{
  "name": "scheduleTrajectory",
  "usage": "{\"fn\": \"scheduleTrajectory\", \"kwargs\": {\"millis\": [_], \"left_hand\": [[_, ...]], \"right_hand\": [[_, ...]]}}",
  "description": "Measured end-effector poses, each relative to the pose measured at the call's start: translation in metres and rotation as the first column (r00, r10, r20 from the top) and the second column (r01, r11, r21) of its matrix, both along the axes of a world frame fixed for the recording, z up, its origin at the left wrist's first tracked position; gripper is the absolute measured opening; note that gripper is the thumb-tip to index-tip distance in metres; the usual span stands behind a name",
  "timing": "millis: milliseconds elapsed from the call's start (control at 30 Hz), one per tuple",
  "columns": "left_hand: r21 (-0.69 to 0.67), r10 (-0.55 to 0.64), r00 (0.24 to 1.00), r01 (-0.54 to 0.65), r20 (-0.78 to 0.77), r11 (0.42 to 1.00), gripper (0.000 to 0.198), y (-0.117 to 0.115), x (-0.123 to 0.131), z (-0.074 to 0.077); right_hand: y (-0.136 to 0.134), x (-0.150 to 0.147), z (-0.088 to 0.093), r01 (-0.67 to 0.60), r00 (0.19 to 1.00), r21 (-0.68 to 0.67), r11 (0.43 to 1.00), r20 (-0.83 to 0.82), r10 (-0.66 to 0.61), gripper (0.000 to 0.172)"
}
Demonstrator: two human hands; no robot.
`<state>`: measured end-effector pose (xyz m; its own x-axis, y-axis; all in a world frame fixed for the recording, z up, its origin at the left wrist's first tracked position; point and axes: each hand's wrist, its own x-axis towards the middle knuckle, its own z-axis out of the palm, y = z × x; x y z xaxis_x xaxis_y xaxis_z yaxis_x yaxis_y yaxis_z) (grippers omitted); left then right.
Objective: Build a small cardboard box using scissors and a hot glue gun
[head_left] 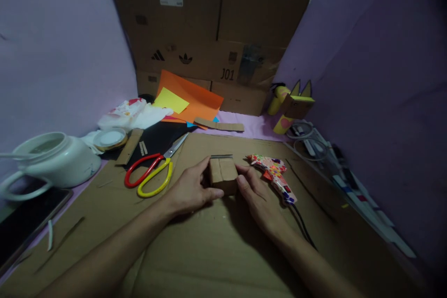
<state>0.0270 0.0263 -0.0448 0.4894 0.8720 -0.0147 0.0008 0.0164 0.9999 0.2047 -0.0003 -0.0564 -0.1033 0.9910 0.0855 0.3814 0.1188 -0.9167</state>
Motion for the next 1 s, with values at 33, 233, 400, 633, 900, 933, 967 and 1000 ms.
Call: {"fn": "scheduleTrajectory", "kwargs": {"millis": [33, 233, 400, 633, 900, 933, 967, 1000], "left_hand": [[0.017, -0.026, 1.0, 0.026, -0.012, 1.0, 0.061, -0.001, -0.001, 0.003], [-0.003, 0.117, 0.969, -0.121, -0.217, 0.993, 0.048, 0.0, -0.002, 0.007], [-0.026, 0.177, 0.961, -0.187, -0.214, 0.982, 0.042, 0.002, 0.004, 0.002], [-0.009, 0.203, 0.948, -0.211, -0.245, 0.977, 0.038, 0.0, 0.01, 0.007], [0.062, 0.212, 0.929, -0.203, -0.303, 0.977, 0.047, -0.003, 0.01, 0.006], [0.061, 0.206, 0.928, -0.197, -0.312, 0.978, 0.046, -0.003, 0.01, 0.005], [0.058, 0.201, 0.926, -0.193, -0.319, 0.98, 0.046, -0.003, 0.009, 0.005], [0.058, 0.196, 0.926, -0.188, -0.323, 0.98, 0.046, -0.003, 0.009, 0.005]], "right_hand": [[0.0, -0.001, 0.0, 0.0, 1.0, -0.007, 1.0, -0.004, 0.0, 0.04], [0.0, -0.005, -0.001, 0.07, 0.987, -0.037, 0.997, -0.143, -0.075, 0.036], [0.001, -0.006, 0.0, 0.027, 0.96, -0.085, 0.996, -0.277, -0.05, 0.034], [0.002, -0.006, -0.004, 0.038, 0.935, -0.105, 0.994, -0.348, -0.072, 0.03], [0.003, 0.001, -0.01, -0.031, 0.969, 0.008, 0.999, -0.246, 0.032, 0.059], [0.003, 0.003, -0.009, -0.046, 0.976, 0.02, 0.999, -0.21, 0.049, 0.059], [0.003, 0.004, -0.009, -0.057, 0.983, 0.03, 0.998, -0.175, 0.061, 0.058], [0.002, 0.005, -0.008, -0.063, 0.987, 0.036, 0.997, -0.142, 0.068, 0.058]]}}
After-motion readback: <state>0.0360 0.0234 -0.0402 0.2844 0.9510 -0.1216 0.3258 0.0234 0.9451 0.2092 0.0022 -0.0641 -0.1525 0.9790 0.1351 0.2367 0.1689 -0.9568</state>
